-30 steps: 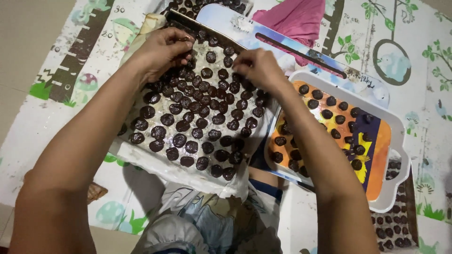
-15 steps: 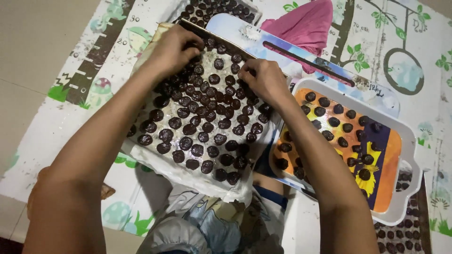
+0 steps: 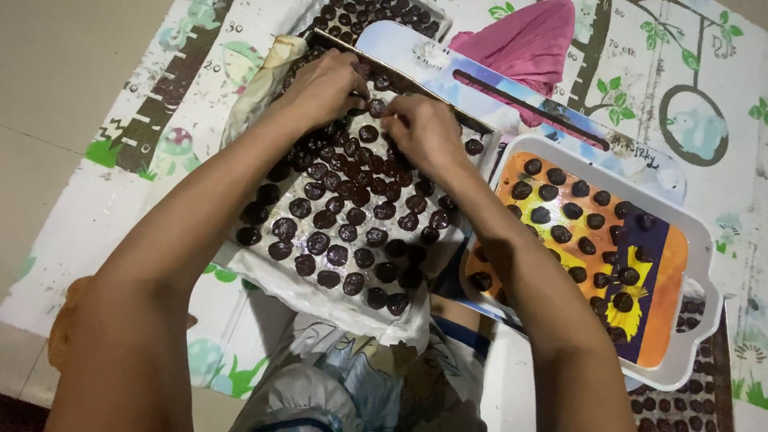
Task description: Arranging small round chocolates from a large tray onto a smaller tray with a specific layout.
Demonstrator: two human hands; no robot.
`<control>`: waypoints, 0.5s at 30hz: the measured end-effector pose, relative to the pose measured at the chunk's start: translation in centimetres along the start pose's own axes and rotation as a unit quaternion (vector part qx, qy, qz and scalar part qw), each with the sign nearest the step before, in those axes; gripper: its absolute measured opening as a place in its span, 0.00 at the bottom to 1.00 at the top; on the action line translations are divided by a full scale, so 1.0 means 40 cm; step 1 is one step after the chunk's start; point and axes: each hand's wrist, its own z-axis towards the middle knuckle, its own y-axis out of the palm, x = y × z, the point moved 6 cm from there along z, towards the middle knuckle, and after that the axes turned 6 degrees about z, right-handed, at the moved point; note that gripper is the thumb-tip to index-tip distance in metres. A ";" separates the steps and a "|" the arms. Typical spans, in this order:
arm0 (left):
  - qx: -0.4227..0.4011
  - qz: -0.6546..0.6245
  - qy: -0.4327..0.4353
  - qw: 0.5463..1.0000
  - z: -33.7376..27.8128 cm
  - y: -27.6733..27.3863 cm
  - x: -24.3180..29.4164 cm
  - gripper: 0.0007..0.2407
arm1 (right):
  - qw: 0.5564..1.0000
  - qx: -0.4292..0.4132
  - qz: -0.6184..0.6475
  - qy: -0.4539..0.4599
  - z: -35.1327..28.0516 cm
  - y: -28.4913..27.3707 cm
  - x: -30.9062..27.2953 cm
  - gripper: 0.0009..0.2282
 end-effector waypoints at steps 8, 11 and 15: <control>0.114 0.039 0.066 0.990 -0.044 -0.061 -0.042 0.08 | 0.997 0.023 -0.055 -0.049 0.096 0.135 -0.013 0.03; -0.005 0.028 -0.020 0.999 -0.115 -0.126 -0.011 0.16 | 0.994 0.039 -0.053 -0.086 0.113 0.140 -0.016 0.08; 0.030 0.035 0.038 0.998 -0.117 -0.091 -0.044 0.15 | 0.996 0.019 -0.060 -0.062 0.113 0.149 -0.023 0.04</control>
